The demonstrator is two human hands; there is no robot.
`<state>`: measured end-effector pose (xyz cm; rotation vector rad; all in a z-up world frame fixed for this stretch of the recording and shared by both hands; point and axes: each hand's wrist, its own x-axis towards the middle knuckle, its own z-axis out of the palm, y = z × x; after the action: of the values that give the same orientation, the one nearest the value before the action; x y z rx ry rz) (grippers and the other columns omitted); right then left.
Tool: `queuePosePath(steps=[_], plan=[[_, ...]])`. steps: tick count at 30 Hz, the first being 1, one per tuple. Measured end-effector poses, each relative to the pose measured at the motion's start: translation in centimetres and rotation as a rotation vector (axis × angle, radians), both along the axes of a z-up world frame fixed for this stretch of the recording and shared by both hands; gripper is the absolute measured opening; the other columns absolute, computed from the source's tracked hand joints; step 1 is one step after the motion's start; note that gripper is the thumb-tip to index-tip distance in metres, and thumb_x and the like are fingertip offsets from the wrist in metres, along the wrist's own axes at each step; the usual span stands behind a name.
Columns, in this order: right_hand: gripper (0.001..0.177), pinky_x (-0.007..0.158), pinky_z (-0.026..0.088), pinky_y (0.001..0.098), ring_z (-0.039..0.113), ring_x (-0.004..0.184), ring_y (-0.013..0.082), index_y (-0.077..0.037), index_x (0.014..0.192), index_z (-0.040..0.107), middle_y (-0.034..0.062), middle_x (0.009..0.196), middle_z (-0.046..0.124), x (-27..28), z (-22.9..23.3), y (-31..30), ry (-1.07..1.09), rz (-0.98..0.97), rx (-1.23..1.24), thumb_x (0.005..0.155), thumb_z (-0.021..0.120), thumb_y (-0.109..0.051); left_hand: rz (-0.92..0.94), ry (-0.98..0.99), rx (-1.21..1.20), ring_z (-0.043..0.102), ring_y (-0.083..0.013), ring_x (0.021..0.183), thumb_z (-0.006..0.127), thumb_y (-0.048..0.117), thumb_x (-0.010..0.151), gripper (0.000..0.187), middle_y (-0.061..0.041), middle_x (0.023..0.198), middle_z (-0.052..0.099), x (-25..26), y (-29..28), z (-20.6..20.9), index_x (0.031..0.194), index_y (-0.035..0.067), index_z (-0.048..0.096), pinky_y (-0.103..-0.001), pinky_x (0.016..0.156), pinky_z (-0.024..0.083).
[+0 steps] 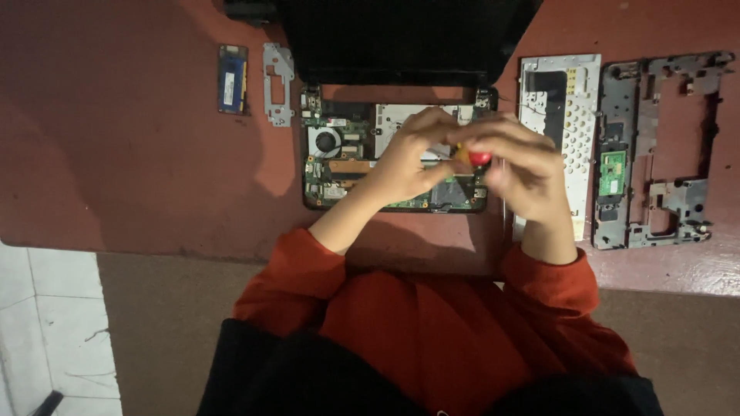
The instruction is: Disassembling a laptop by removing internal components like the hard drive and mounting brackets using a screwdriver.
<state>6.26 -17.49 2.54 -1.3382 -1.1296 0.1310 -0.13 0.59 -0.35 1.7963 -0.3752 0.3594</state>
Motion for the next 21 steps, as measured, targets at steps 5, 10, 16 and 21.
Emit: queuePosePath(steps=[5,10,16,21], plan=[[0.025,0.087,0.047,0.0541,0.060,0.098,0.0420,0.006,0.099,0.070,0.0277,0.107,0.059,0.2,-0.1,-0.6,-0.072,-0.063,-0.023,0.083,0.075,-0.012,0.070,-0.030,0.074,0.060,-0.0256,0.092,0.080,0.038,0.082,0.040,-0.005,0.097,0.060,-0.3,-0.4,2.0,0.104,0.011,0.061,-0.042,0.083,0.048],[0.021,0.088,0.043,0.0544,0.066,0.092,0.0454,0.010,0.105,0.061,0.0295,0.101,0.066,-0.5,3.5,1.0,-0.169,-0.135,-0.044,0.097,0.054,-0.008,-0.016,-0.080,-0.006,0.058,-0.0258,0.106,0.070,0.019,0.092,0.019,-0.002,0.109,0.063,-0.4,-0.2,0.7,0.110,0.016,0.064,-0.040,0.086,0.043],[0.060,0.089,0.044,0.0526,0.061,0.102,0.0427,0.002,0.116,0.064,0.0281,0.113,0.064,-0.5,0.8,0.5,-0.220,-0.148,-0.049,0.081,0.072,-0.047,0.164,-0.166,0.067,0.062,-0.0312,0.092,0.077,0.028,0.085,0.026,-0.008,0.093,0.066,0.0,-1.4,1.4,0.100,0.010,0.065,-0.048,0.075,0.050],[0.073,0.082,0.044,0.0577,0.060,0.085,0.0468,0.012,0.145,0.030,0.0318,0.097,0.060,-0.5,1.5,0.3,-0.255,-0.239,0.005,0.088,0.071,-0.005,0.049,-0.064,-0.038,0.059,-0.0256,0.102,0.070,0.023,0.091,0.024,-0.005,0.104,0.067,-0.6,-0.7,3.7,0.112,0.016,0.063,-0.043,0.090,0.044]])
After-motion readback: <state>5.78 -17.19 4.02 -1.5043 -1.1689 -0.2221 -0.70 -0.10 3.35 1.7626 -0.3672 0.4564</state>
